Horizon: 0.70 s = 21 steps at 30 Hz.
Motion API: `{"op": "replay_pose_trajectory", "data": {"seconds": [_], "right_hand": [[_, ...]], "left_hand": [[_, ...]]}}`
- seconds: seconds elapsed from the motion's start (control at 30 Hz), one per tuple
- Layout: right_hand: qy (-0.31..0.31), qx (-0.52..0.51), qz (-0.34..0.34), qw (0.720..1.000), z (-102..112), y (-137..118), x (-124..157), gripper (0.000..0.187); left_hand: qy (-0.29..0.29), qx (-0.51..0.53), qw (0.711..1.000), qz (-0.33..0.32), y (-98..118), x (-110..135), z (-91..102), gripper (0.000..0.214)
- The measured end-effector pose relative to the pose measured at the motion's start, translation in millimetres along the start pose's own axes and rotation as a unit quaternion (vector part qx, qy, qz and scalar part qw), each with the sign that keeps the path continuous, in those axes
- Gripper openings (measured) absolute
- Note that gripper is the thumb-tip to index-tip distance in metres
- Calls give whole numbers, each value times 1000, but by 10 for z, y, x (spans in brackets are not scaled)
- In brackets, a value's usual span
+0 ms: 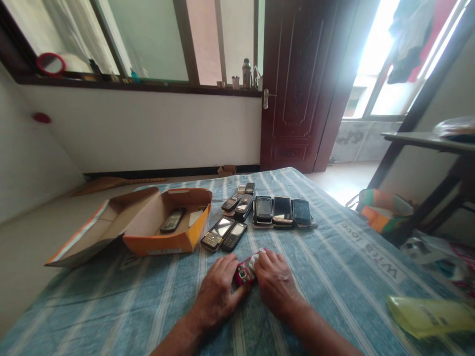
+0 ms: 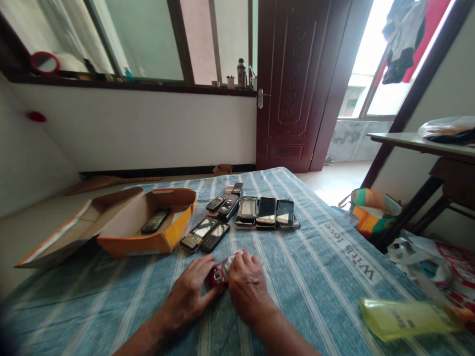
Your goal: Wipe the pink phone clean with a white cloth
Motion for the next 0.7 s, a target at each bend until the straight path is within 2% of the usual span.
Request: {"op": "replay_pose_trajectory", "data": {"seconds": [0.2, 0.53, 0.7], "right_hand": [[-4, 28, -11, 1000, -12, 69, 22, 15], [4, -69, 12, 998, -1, -204, 32, 9], [-7, -55, 6, 998, -12, -158, 12, 9]], "left_hand": [[-5, 11, 1000, 11, -38, 34, -23, 40], [2, 5, 1000, -7, -17, 23, -9, 37], [-8, 5, 1000, -5, 8, -6, 3, 34]]}}
Point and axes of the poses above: each hand's wrist, its own x-axis away from the middle knuckle, its own z-axis out of the back of the hand, y = z × x, the point moved 6 cm from there along -x, towards the middle knuckle, and after that the axes turned 11 degrees about y, right-handed, at the moved point
